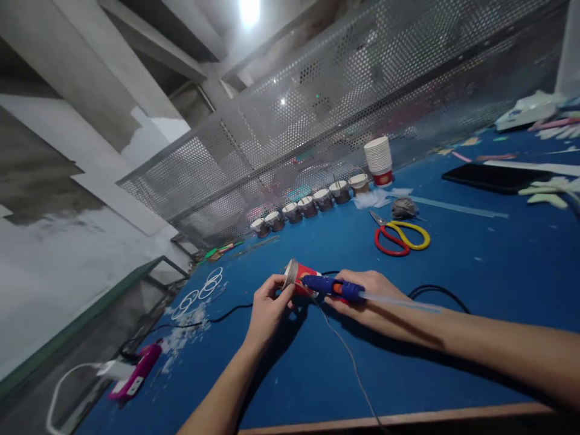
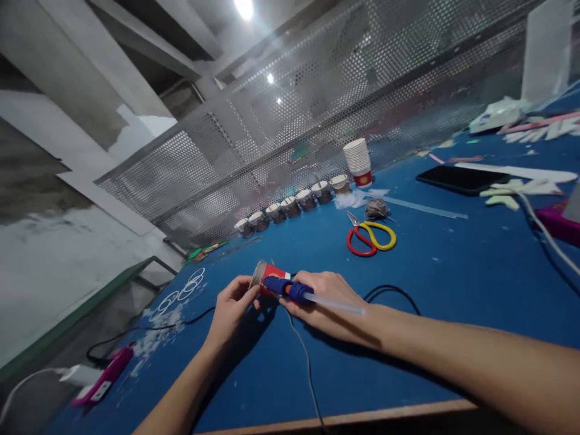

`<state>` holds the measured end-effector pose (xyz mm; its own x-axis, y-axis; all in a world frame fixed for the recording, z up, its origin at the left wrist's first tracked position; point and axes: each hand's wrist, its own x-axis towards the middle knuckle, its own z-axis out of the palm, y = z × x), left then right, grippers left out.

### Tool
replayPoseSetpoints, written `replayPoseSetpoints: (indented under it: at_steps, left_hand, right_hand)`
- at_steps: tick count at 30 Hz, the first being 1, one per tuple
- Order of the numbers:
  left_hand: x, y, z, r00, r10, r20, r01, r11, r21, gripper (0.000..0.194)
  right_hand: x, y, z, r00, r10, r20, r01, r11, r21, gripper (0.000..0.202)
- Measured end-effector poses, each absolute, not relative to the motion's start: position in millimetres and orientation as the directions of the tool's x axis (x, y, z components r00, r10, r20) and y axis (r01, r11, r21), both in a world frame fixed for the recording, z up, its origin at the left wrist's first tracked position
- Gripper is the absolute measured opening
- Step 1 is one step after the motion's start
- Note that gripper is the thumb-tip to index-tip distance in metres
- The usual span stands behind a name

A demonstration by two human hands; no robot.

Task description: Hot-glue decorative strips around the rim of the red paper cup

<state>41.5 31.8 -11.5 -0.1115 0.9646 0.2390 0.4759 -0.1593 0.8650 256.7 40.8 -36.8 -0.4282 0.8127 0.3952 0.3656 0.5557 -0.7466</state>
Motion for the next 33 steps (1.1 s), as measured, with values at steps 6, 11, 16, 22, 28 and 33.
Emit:
replayPoseSetpoints:
  at_steps: [6, 11, 16, 22, 28, 33]
  left_hand:
    - [43.1, 30.7, -12.2, -0.102, 0.959, 0.266, 0.497, -0.182, 0.849, 0.013]
    - [42.8, 30.1, -12.9, -0.095, 0.961, 0.260, 0.480, -0.185, 0.858, 0.013]
    - [43.2, 30.9, -15.1, -0.082, 0.967, 0.243, 0.476, -0.176, 0.861, 0.014]
    - [42.9, 30.8, -15.0, -0.088, 0.965, 0.247, 0.475, -0.178, 0.862, 0.013]
    - [43.1, 30.6, -13.9, -0.079, 0.962, 0.260, 0.481, -0.192, 0.855, 0.013]
    - [42.2, 29.9, -13.2, -0.067, 0.964, 0.259, 0.474, -0.197, 0.858, 0.010]
  right_hand:
    - [254.0, 41.2, -33.9, -0.423, 0.847, 0.321, 0.406, 0.494, -0.769, 0.020]
    - [252.9, 42.4, -36.8, -0.409, 0.842, 0.351, 0.415, 0.514, -0.750, 0.022]
    - [251.4, 42.6, -43.4, -0.432, 0.816, 0.383, 0.416, 0.557, -0.718, 0.020]
    - [250.7, 43.9, -50.2, -0.441, 0.768, 0.464, 0.440, 0.635, -0.634, 0.018]
    - [251.9, 44.6, -53.2, -0.442, 0.752, 0.489, 0.450, 0.657, -0.605, 0.017]
    - [254.1, 43.7, -48.1, -0.466, 0.738, 0.488, 0.459, 0.673, -0.580, 0.018]
